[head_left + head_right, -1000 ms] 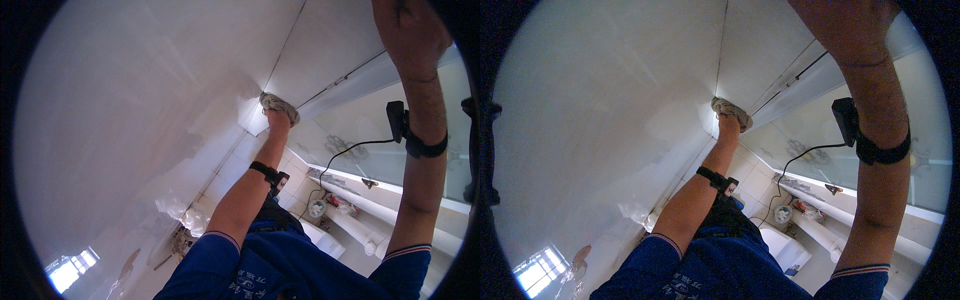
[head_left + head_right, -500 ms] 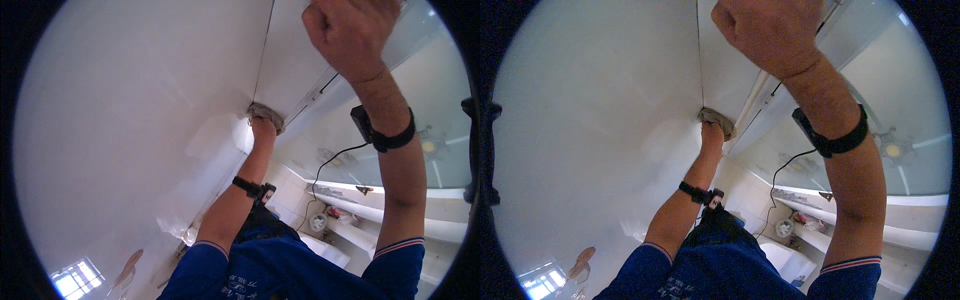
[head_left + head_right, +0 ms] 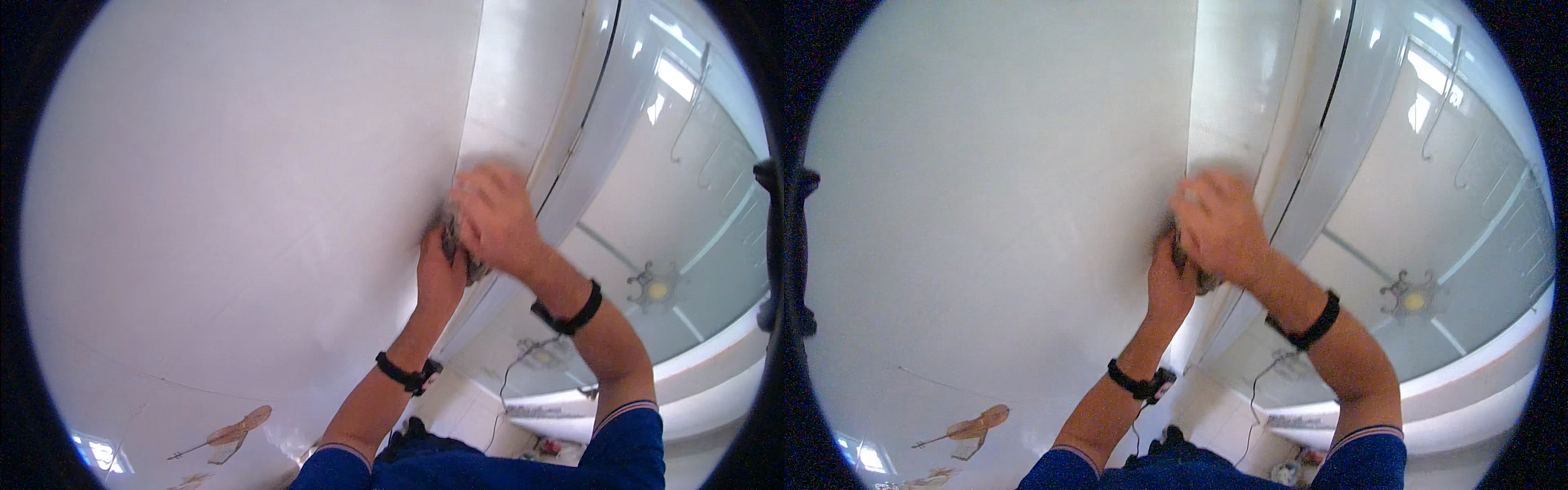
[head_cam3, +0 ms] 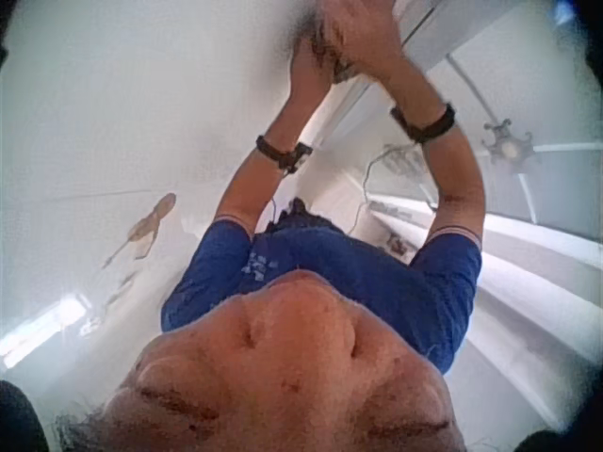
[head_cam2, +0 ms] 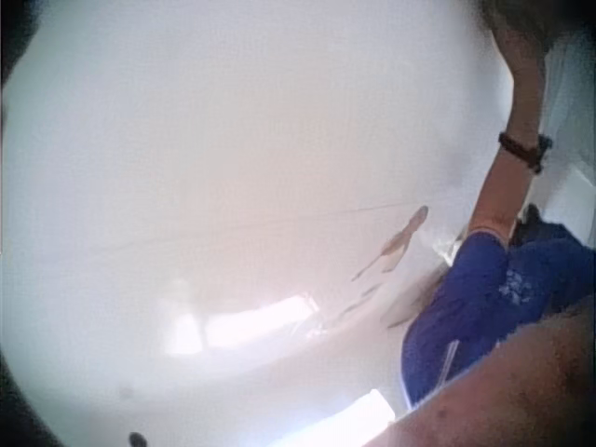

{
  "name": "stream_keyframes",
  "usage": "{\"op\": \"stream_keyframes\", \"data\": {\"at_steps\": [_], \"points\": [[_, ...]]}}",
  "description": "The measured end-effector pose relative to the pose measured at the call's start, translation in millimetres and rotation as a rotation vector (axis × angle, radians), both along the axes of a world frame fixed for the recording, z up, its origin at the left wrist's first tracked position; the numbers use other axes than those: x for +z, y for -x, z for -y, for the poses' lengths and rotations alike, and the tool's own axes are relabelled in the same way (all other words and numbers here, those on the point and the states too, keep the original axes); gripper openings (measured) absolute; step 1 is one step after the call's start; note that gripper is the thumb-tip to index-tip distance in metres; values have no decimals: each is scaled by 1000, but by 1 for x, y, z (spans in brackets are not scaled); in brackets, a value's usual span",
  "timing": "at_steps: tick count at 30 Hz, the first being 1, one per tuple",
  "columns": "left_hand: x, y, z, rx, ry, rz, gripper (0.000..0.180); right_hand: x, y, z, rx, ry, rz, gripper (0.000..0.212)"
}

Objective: The person wipes the upper wall and door frame with a cloth, then cleans the glass door surface. The person uses a cloth to wipe the wall and door frame, then cleans the glass door surface.

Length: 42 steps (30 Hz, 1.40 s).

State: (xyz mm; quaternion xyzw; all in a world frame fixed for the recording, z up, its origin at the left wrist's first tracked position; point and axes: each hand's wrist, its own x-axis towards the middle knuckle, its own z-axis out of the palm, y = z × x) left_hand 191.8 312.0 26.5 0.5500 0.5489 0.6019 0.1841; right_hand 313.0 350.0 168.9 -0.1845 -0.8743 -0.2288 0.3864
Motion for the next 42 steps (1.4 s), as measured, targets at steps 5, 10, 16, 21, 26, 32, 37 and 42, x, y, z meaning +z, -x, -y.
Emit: {"op": "stream_keyframes", "data": {"at_steps": [5, 10, 16, 21, 26, 32, 37, 42], "points": [[3, 1, -4, -54, 23, 223, 47, -37, -3, 21, 71, 303, 89, 50], [16, 14, -6, -263, 131, 607, 33, -36, -6, 31, 31, 257, 105, 57], [45, 7, 11, -671, 18, 886, 53, -24, -23, 45, -44, 157, 83, 63], [60, 16, 48, -506, -20, 528, 55, 16, -28, 33, -2, 48, 125, 41], [35, 43, 102, -302, 27, 249, 65, 86, -40, 7, -155, -293, 145, 36], [8, 80, 134, -203, -2, 192, 57, 186, -31, -19, -283, -584, 126, 33], [-1, 84, 142, -154, -82, 118, 54, 294, -39, -25, -458, -880, -116, 41], [-6, 84, 138, -156, -116, 146, 52, 270, -36, -20, -380, -828, -44, 42]]}}
